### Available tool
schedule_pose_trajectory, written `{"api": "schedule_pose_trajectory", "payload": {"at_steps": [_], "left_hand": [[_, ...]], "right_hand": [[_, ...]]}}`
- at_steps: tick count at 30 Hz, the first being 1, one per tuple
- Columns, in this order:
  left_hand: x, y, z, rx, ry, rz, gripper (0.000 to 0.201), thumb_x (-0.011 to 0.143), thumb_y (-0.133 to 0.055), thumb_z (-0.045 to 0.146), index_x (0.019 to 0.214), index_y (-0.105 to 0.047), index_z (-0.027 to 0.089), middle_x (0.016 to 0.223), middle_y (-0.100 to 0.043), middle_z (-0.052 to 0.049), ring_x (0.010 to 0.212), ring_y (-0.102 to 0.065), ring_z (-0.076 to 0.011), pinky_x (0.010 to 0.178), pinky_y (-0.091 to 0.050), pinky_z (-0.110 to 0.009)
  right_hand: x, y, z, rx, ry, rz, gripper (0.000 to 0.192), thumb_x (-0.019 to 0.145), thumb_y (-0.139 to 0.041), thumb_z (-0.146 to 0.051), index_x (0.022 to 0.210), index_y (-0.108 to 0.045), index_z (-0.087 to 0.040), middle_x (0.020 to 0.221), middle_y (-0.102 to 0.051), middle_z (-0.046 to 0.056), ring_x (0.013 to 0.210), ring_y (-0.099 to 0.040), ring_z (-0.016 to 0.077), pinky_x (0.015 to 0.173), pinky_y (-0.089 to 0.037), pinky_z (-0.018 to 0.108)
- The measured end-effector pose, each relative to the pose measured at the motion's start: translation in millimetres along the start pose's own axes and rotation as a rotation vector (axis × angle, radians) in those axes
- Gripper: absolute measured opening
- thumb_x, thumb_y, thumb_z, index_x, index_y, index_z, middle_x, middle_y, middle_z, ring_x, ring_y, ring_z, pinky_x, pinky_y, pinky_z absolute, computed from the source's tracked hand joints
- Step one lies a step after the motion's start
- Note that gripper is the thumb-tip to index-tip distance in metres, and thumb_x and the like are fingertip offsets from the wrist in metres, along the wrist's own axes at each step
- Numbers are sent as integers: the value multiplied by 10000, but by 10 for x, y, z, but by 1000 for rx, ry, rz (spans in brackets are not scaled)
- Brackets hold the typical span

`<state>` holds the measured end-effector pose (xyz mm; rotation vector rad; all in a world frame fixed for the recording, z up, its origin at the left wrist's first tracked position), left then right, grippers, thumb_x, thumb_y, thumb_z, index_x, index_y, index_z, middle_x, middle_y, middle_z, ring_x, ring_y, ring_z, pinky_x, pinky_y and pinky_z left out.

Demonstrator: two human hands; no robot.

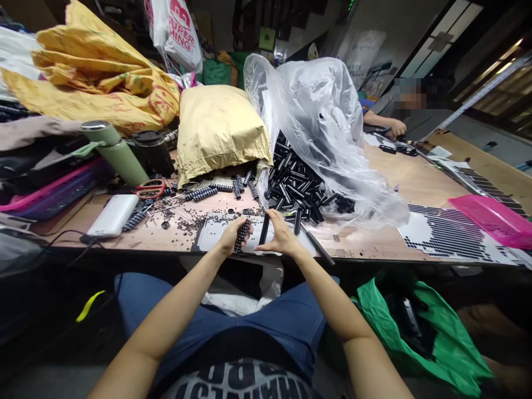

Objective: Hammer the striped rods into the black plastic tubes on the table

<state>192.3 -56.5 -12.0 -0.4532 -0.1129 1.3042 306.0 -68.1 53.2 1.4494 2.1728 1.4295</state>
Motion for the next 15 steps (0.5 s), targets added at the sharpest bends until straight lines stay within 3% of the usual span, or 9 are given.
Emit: {"api": "schedule_pose_trajectory", "payload": {"at_steps": [5, 8, 15], "left_hand": [[4, 230, 74, 48, -121, 134, 559, 752, -625, 588, 1087, -591, 142, 535, -464, 77, 317, -355, -39, 293, -233, -154], [3, 216, 46, 4, -79, 153, 545, 804, -566, 546, 1174, -584, 146, 509, -464, 78, 307, -364, -51, 295, -227, -159], [-117, 63, -2, -182, 28, 268, 319, 754, -594, 423, 853, -606, 119, 509, -546, 27, 390, -529, -115, 390, -414, -214]], "right_hand": [[-135, -55, 2, 74, -61, 55, 1213, 538, -845, -534, 1495, -163, -234, 1422, -327, 183, 1367, -330, 352, 1125, -337, 551], [-143, -71, -141, 126, -53, 73, 1234, 532, -842, -550, 1502, -144, -240, 1435, -313, 179, 1376, -315, 347, 1109, -371, 545], [-14, -131, -562, 132, 65, 33, 1261, 550, -840, -535, 1514, -76, -259, 1445, -317, 162, 1393, -297, 336, 1156, -319, 524]]}}
Point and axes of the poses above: each hand's wrist, its own x-axis towards the middle knuckle, its own y-axis out of the back of the hand, z = x × y, the point moved 10 cm from there along x, towards the middle knuckle
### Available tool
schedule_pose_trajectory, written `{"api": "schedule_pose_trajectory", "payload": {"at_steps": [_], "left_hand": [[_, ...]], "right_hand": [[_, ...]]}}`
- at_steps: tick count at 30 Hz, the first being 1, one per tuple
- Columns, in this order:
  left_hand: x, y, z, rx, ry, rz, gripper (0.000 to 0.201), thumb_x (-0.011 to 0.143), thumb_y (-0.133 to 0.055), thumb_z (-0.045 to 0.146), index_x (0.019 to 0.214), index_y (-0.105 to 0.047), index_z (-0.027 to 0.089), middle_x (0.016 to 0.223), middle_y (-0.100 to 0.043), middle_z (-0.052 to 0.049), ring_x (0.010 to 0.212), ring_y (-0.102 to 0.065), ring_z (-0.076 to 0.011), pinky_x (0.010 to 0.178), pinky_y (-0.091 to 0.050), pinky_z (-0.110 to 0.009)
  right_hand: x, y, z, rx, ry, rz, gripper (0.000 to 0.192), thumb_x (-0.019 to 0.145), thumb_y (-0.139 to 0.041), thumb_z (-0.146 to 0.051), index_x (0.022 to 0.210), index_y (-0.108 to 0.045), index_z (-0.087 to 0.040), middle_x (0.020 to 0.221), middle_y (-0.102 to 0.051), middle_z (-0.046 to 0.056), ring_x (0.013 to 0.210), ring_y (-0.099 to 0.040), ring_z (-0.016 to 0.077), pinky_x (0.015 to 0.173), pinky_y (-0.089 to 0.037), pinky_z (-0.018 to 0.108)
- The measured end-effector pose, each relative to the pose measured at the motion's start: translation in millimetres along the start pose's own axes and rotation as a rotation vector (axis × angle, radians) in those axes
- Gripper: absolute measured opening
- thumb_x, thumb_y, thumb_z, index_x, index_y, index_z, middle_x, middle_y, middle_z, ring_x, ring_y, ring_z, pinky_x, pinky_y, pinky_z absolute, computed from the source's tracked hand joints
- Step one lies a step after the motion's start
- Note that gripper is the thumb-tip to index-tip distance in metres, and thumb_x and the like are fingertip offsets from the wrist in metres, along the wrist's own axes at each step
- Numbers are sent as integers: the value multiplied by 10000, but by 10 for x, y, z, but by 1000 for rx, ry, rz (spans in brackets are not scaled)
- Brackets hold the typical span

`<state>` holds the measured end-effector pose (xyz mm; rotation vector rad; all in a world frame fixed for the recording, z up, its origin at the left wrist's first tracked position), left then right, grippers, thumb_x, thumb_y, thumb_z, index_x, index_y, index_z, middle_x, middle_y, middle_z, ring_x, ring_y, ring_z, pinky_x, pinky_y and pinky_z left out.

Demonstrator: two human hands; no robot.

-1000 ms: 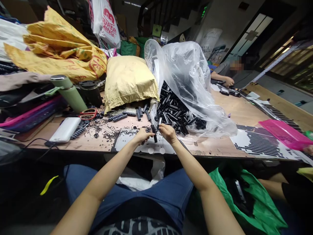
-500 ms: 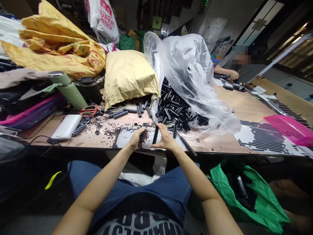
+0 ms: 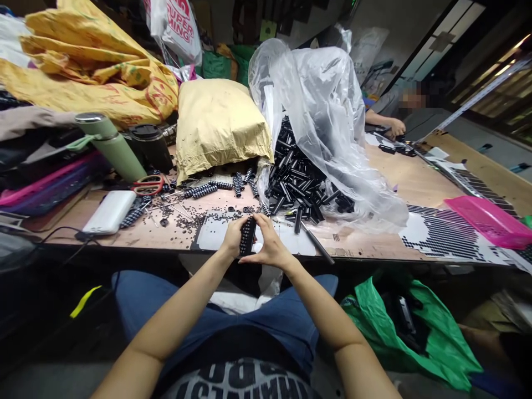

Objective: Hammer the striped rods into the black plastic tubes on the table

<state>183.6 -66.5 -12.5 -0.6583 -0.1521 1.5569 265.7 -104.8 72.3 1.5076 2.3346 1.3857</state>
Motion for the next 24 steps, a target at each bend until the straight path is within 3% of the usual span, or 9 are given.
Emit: {"api": "schedule_pose_trajectory", "payload": {"at_steps": [3, 7, 10, 15, 17, 20, 24], "left_hand": [[-73, -49, -43, 29, 61, 3, 349, 749, -604, 473, 806, -564, 131, 482, -533, 23, 381, -550, -151, 383, -442, -248], [-119, -67, 12, 75, 3, 3, 412, 723, -641, 521, 834, -563, 132, 494, -527, 30, 376, -553, -146, 367, -437, -235], [-119, -71, -28, 110, 16, -1, 432, 711, -641, 553, 803, -547, 142, 475, -511, 34, 369, -551, -151, 359, -434, -234], [-81, -90, -114, 212, 33, -50, 421, 777, -565, 553, 817, -568, 134, 563, -553, -4, 423, -561, -149, 425, -473, -270], [-76, -99, -57, 376, -103, -71, 400, 824, -529, 500, 920, -619, 122, 729, -610, -54, 582, -622, -169, 554, -530, -310], [-155, -187, 57, 812, -476, -93, 418, 825, -580, 329, 1196, -603, 139, 1023, -600, -112, 937, -618, -220, 848, -518, -375], [-155, -245, -146, 1298, -713, -183, 444, 861, -522, 162, 1300, -537, 103, 1047, -599, -150, 963, -594, -240, 874, -497, -390]], "right_hand": [[-2, -62, 18, -14, -13, -24, 1277, 542, -848, -527, 1512, -61, -260, 1445, -310, 168, 1391, -301, 340, 1163, -299, 532], [-47, -117, 46, -12, -19, -57, 1278, 541, -862, -479, 1505, -53, -251, 1470, -283, 174, 1419, -255, 336, 1176, -269, 527], [-79, -125, 59, 25, -34, -73, 1214, 569, -855, -414, 1493, -86, -240, 1461, -318, 166, 1402, -305, 309, 1164, -300, 491], [-133, -93, 158, 3, -101, 26, 1092, 546, -822, -288, 1443, -211, -164, 1391, -406, 177, 1334, -392, 292, 1124, -346, 449], [-167, -142, 245, -33, -137, 72, 1074, 539, -808, -284, 1433, -229, -149, 1387, -409, 188, 1322, -394, 303, 1113, -352, 463], [-240, -238, 429, -96, -226, 144, 1005, 594, -765, -286, 1434, -235, -126, 1382, -409, 213, 1314, -390, 323, 1101, -347, 502], [-386, -215, 637, -187, -277, 85, 888, 699, -705, -300, 1439, -249, -120, 1397, -403, 212, 1328, -368, 318, 1094, -347, 497]]}}
Point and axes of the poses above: each hand's wrist, its own x-axis towards the middle knuckle, its own y-axis out of the back of the hand, z = x × y, the point moved 10 cm from there along x, towards the middle knuckle
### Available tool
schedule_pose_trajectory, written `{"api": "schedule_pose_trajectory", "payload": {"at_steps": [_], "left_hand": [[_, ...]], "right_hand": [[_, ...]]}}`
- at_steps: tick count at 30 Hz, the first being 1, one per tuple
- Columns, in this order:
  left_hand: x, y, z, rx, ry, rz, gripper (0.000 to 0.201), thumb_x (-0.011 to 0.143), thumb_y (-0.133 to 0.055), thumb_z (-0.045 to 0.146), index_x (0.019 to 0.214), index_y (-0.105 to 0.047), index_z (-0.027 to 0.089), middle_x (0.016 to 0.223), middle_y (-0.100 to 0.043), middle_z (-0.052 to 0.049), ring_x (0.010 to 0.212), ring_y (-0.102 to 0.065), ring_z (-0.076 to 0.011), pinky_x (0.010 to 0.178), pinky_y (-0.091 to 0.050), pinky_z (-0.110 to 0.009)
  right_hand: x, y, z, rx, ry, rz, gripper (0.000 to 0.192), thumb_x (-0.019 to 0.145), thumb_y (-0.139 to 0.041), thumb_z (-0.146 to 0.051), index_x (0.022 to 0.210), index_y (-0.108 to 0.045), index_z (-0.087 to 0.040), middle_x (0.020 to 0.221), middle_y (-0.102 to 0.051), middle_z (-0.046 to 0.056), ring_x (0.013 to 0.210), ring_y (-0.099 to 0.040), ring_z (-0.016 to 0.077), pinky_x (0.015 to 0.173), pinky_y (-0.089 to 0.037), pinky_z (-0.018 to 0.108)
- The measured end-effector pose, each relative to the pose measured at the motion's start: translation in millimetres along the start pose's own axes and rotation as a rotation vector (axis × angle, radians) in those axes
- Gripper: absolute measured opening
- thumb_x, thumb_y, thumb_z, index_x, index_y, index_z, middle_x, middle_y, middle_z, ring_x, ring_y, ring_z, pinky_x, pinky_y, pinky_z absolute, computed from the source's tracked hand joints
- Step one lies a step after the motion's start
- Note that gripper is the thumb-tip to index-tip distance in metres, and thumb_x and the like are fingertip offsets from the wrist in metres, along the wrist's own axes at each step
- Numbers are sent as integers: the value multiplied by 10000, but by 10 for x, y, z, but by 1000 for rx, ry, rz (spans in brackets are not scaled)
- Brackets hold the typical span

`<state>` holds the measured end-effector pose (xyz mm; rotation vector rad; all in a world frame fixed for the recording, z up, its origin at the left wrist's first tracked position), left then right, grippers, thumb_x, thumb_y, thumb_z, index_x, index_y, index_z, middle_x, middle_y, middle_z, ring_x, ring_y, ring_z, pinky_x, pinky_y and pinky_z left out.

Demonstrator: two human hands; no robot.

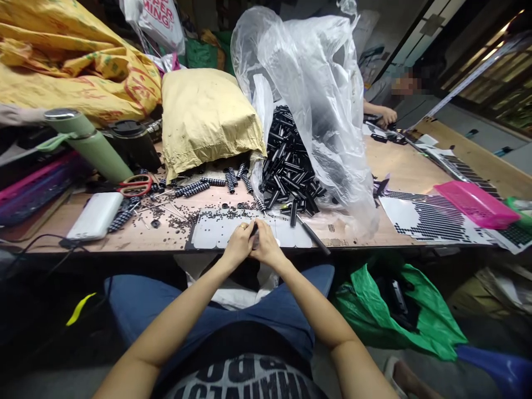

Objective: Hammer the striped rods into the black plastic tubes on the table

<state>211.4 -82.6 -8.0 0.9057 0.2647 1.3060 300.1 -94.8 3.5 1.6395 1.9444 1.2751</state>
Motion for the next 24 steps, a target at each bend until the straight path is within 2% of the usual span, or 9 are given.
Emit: {"api": "schedule_pose_trajectory", "payload": {"at_steps": [2, 4, 5, 7, 10, 13, 19, 22, 24], "left_hand": [[-22, -84, -19, 113, -124, -58, 378, 900, -471, 147, 1264, -563, 103, 1016, -625, -149, 935, -600, -236, 846, -500, -374], [-60, -96, -26, 197, -236, -71, 357, 916, -441, 127, 1245, -578, 118, 1032, -639, -149, 940, -601, -234, 829, -495, -361], [-83, -85, -34, 238, -271, -63, 362, 915, -431, 108, 1244, -581, 129, 1050, -642, -149, 940, -602, -231, 816, -491, -356], [-132, -60, -57, 323, -297, -35, 391, 905, -421, 72, 1253, -578, 157, 1073, -644, -142, 928, -605, -227, 784, -479, -352], [-201, -49, -77, 388, -307, 10, 407, 906, -430, 70, 1274, -566, 175, 1062, -647, -133, 905, -601, -224, 759, -461, -349], [-239, -51, -63, 345, -345, 40, 378, 933, -420, 102, 1277, -562, 166, 1059, -642, -135, 923, -597, -215, 770, -454, -339], [-216, 33, -4, 443, -318, 63, 323, 954, -466, 223, 1252, -579, 172, 1008, -665, -114, 864, -595, -210, 757, -410, -354], [-219, 74, 34, 468, -291, 69, 310, 947, -472, 200, 1234, -587, 182, 1043, -675, -106, 875, -598, -207, 766, -385, -370], [-229, 76, 42, 461, -288, 67, 321, 935, -464, 149, 1229, -589, 183, 1071, -676, -106, 893, -598, -206, 782, -374, -384]], "right_hand": [[-76, 285, 289, -136, -100, 46, 759, 774, -655, -330, 1420, -302, -145, 1384, -425, 192, 1310, -380, 314, 1068, -361, 496], [-226, 742, 723, -398, -338, 161, 507, 856, -561, -295, 1319, -437, -128, 1285, -498, 204, 1225, -436, 328, 1004, -383, 500], [-307, 905, 922, -535, -443, 148, 403, 873, -539, -283, 1236, -506, -110, 1210, -535, 212, 1173, -462, 340, 957, -398, 492], [-403, 1048, 1207, -720, -528, 39, 254, 904, -500, -280, 1062, -582, -98, 1089, -579, 208, 1087, -501, 333, 882, -412, 442], [-358, 1036, 1395, -792, -512, -69, 238, 952, -434, -300, 971, -578, -112, 993, -608, 172, 974, -554, 275, 802, -408, 354], [-27, 1114, 1392, -763, -506, -19, 299, 987, -355, -358, 1027, -539, -126, 987, -611, 148, 859, -592, 226, 708, -392, 301], [898, 1607, 1180, -535, -513, 202, 333, 992, -320, -393, 1047, -537, -147, 981, -644, 137, 832, -616, 236, 696, -383, 299], [807, 1516, 916, -374, -423, 251, 366, 999, -274, -419, 1038, -535, -166, 868, -660, 99, 760, -612, 219, 656, -374, 282], [488, 1194, 744, -260, -387, 118, 399, 1001, -228, -440, 967, -539, -193, 749, -641, 56, 656, -592, 195, 604, -354, 265]]}}
Point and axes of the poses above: each hand's wrist, its own x-axis towards the middle knuckle, its own y-axis out of the back of the hand, z = x × y, the point moved 10 cm from there along x, towards the middle knuckle
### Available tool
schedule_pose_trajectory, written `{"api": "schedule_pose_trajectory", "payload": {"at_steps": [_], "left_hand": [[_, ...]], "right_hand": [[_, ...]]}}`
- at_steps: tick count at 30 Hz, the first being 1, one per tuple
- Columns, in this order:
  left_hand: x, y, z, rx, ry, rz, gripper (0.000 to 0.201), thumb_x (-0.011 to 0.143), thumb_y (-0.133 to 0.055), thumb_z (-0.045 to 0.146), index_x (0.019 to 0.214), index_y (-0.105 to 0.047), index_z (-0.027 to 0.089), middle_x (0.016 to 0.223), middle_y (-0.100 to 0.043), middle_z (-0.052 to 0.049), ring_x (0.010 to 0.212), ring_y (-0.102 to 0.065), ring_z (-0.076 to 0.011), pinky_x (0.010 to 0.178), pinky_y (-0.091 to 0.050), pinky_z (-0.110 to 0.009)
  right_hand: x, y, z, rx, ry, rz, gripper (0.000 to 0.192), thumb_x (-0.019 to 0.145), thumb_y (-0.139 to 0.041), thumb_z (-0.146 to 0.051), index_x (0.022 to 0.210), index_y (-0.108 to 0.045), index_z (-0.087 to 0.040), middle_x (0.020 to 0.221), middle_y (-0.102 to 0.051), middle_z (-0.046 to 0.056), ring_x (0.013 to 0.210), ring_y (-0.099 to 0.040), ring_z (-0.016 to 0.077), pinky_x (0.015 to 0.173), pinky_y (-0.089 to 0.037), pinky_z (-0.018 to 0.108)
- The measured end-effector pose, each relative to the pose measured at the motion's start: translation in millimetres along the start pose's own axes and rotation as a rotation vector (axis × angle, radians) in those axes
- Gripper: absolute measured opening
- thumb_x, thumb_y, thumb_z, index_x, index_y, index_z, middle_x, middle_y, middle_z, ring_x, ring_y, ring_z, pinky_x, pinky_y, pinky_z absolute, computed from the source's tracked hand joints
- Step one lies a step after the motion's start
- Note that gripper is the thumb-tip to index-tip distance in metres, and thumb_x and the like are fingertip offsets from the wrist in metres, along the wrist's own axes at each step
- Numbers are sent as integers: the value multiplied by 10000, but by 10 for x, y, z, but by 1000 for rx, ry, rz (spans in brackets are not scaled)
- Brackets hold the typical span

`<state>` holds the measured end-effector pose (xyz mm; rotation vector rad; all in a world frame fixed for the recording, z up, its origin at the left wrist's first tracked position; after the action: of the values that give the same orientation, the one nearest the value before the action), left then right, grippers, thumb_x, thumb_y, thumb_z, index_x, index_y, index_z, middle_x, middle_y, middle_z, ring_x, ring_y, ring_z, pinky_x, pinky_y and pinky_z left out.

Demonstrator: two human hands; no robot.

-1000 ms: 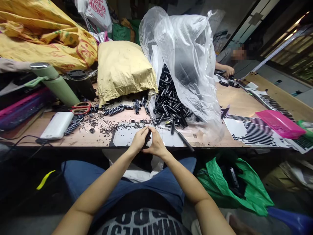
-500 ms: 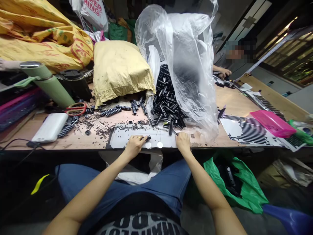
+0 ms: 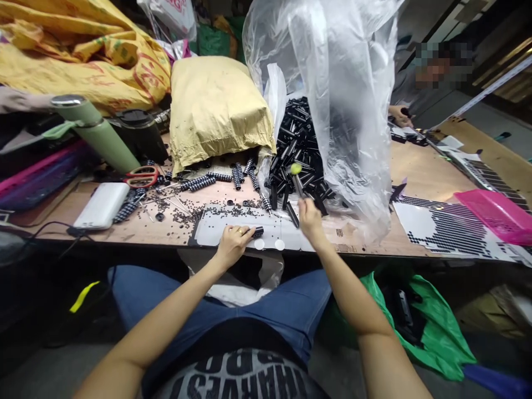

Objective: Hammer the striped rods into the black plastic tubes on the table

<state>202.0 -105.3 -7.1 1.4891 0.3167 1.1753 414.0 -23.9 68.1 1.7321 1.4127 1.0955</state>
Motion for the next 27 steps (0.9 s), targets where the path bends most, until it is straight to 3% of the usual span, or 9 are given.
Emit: {"api": "schedule_pose_trajectory", "payload": {"at_steps": [3, 5, 8, 11, 15, 18, 20, 25, 27], "left_hand": [[-20, -11, 4, 4, -14, -1, 381, 903, -451, 80, 1243, -583, 189, 1094, -676, -106, 926, -592, -219, 821, -360, -417], [-33, -8, -9, 20, -15, 4, 388, 897, -448, 79, 1240, -590, 193, 1104, -678, -106, 952, -587, -233, 852, -352, -440], [-46, -17, -19, 26, 9, -14, 391, 908, -430, 94, 1245, -593, 205, 1112, -683, -104, 988, -588, -248, 903, -347, -476], [-54, -79, 52, -13, 45, -68, 423, 925, -400, 118, 1309, -551, 210, 1188, -655, -122, 1099, -573, -263, 993, -322, -507], [-61, -245, 270, -16, 54, -160, 535, 932, -410, 274, 1413, -407, 40, 1393, -483, -228, 1351, -379, -326, 1119, -223, -519], [-78, -362, 354, 22, 51, -215, 627, 909, -398, 288, 1437, -311, -39, 1461, -374, -265, 1406, -282, -336, 1144, -204, -500], [-86, -393, 381, 29, 27, -229, 660, 908, -404, 321, 1446, -285, -43, 1489, -330, -259, 1422, -248, -327, 1157, -197, -474], [-73, -378, 369, 35, 48, -227, 852, 889, -410, 560, 1444, -257, -68, 1505, -275, -282, 1438, -185, -345, 1177, -161, -460], [-82, -386, 384, 26, 54, -217, 873, 879, -414, 567, 1444, -246, -77, 1501, -274, -293, 1435, -188, -356, 1172, -160, -479]], "right_hand": [[-772, -419, -109, 30, 68, -302, 384, 984, -279, -472, 832, -529, -223, 660, -607, 22, 628, -591, 187, 596, -345, 255], [-1129, -463, -79, 14, 26, -310, 391, 996, -238, -454, 845, -514, -221, 657, -601, 21, 615, -588, 181, 591, -337, 251], [-1384, -475, -27, -82, -45, -336, 375, 1004, -223, -405, 868, -509, -205, 680, -620, 39, 591, -586, 175, 571, -314, 251], [-1435, -488, -131, -132, -36, -401, 354, 999, -255, -395, 858, -516, -201, 665, -627, 42, 564, -587, 176, 547, -297, 249], [-1388, -485, -567, -17, 87, -324, 390, 1005, -208, -407, 918, -526, -200, 745, -660, 68, 600, -614, 175, 558, -345, 240], [-1420, -743, -783, -133, 171, -469, 323, 995, -295, -395, 919, -536, -194, 763, -680, 83, 610, -634, 196, 551, -339, 250], [-1402, -769, -801, -182, 183, -511, 306, 996, -311, -383, 905, -535, -195, 744, -680, 74, 621, -642, 204, 553, -330, 250], [-1314, -277, -759, -8, 138, -342, 374, 1003, -235, -415, 866, -516, -210, 672, -638, 37, 560, -597, 172, 545, -334, 241], [-1365, -214, -810, 36, 157, -296, 384, 1002, -226, -424, 870, -517, -211, 697, -641, 43, 571, -595, 167, 551, -345, 238]]}}
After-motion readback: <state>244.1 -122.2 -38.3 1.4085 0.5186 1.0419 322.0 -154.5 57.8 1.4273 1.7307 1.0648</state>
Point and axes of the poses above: each hand's wrist, its own x-axis towards the middle knuckle, its own y-axis out of the back of the hand, z = x × y, the point moved 10 cm from there along x, towards the middle knuckle
